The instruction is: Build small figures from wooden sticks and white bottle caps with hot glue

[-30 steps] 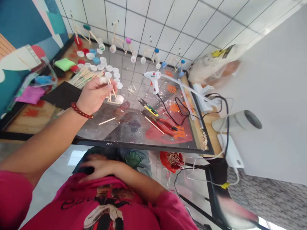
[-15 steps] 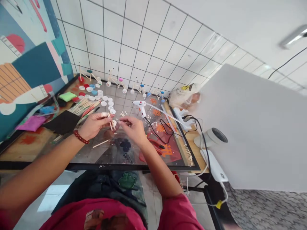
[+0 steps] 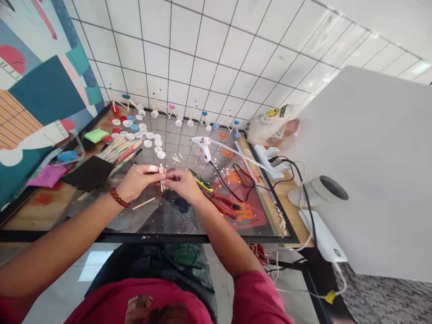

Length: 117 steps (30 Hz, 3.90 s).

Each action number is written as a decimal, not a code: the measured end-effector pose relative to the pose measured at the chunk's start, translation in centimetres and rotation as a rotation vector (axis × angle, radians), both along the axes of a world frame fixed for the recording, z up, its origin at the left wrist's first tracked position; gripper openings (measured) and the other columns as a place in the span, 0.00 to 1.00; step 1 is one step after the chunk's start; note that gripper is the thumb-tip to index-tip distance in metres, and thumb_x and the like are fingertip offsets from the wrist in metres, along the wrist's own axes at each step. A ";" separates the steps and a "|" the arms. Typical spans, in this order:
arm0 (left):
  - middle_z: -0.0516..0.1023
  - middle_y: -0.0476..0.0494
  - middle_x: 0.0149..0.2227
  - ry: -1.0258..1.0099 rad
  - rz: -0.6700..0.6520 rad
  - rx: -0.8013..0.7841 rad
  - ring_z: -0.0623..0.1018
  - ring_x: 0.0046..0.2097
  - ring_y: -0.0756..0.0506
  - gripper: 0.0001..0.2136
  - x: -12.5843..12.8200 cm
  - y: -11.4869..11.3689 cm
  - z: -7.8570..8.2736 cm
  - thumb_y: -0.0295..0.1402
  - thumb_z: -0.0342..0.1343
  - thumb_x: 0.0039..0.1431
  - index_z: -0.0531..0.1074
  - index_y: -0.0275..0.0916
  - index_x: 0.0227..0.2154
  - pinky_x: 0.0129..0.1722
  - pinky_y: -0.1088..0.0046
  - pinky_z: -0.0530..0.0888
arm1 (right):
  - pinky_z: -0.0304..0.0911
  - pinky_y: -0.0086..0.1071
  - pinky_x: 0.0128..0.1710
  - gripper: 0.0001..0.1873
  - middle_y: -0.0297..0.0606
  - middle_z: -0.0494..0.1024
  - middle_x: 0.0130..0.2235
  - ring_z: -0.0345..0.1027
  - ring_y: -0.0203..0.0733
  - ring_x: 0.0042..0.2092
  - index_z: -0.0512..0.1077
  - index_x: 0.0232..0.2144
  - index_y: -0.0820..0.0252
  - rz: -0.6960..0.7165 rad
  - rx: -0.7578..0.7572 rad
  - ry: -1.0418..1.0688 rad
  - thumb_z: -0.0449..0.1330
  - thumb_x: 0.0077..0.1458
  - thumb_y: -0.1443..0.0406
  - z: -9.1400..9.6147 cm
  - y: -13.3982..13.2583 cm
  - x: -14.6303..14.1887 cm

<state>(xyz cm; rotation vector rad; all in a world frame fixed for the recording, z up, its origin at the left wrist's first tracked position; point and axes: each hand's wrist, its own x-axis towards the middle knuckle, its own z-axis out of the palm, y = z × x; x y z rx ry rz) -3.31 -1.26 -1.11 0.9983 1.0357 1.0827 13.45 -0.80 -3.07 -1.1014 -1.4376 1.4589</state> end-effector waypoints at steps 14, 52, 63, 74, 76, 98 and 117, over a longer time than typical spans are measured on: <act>0.77 0.45 0.28 0.412 -0.100 0.423 0.75 0.33 0.45 0.07 0.4 0.0 -1.7 0.36 0.66 0.45 0.77 0.38 0.20 0.34 0.70 0.70 | 0.64 0.29 0.30 0.05 0.31 0.77 0.24 0.69 0.34 0.27 0.77 0.23 0.61 0.111 0.060 -0.210 0.69 0.40 0.65 -1.4 0.7 1.4; 0.83 0.35 0.39 1.629 0.088 0.261 0.80 0.46 0.32 0.14 -6.5 3.4 0.6 0.37 0.54 0.57 0.80 0.39 0.41 0.39 0.61 0.73 | 0.58 0.27 0.31 0.21 0.29 0.78 0.26 0.70 0.36 0.28 0.77 0.47 0.59 0.222 0.190 -0.804 0.67 0.48 0.68 2.1 -0.4 3.7; 0.81 0.35 0.32 1.620 0.012 0.216 0.79 0.42 0.33 0.18 -7.3 4.2 0.2 0.45 0.50 0.57 0.80 0.40 0.26 0.38 0.63 0.72 | 0.53 0.29 0.30 0.13 0.35 0.81 0.30 0.72 0.39 0.33 0.78 0.28 0.56 0.101 0.298 -1.111 0.66 0.54 0.54 3.2 -1.6 2.0; 0.83 0.37 0.37 1.531 0.040 0.186 0.80 0.43 0.35 0.16 -7.2 4.3 -0.4 0.44 0.53 0.55 0.81 0.42 0.36 0.39 0.65 0.73 | 0.55 0.29 0.30 0.07 0.36 0.81 0.28 0.71 0.40 0.31 0.79 0.27 0.57 0.157 0.319 -1.170 0.62 0.54 0.63 2.9 -1.8 1.5; 0.83 0.38 0.35 1.512 0.038 0.192 0.80 0.43 0.35 0.15 -7.1 4.2 -0.2 0.44 0.53 0.55 0.81 0.43 0.36 0.38 0.65 0.73 | 0.55 0.29 0.30 0.07 0.35 0.80 0.27 0.70 0.38 0.30 0.78 0.26 0.57 0.140 0.306 -1.083 0.64 0.52 0.61 3.0 -1.6 2.3; 0.83 0.41 0.43 1.032 0.393 0.389 0.81 0.43 0.41 0.13 -7.2 3.9 0.1 0.32 0.54 0.57 0.80 0.39 0.41 0.45 0.69 0.74 | 0.66 0.37 0.44 0.21 0.44 0.81 0.38 0.73 0.46 0.40 0.76 0.42 0.66 -0.420 0.280 -0.841 0.60 0.51 0.56 2.1 11.3 7.8; 0.79 0.37 0.37 1.419 -0.131 0.660 0.76 0.47 0.35 0.12 -4.1 2.5 -1.3 0.37 0.54 0.61 0.81 0.40 0.32 0.47 0.57 0.71 | 0.64 0.37 0.41 0.24 0.40 0.77 0.34 0.69 0.44 0.37 0.75 0.38 0.62 -0.052 0.394 -0.678 0.53 0.61 0.48 5.0 2.3 5.8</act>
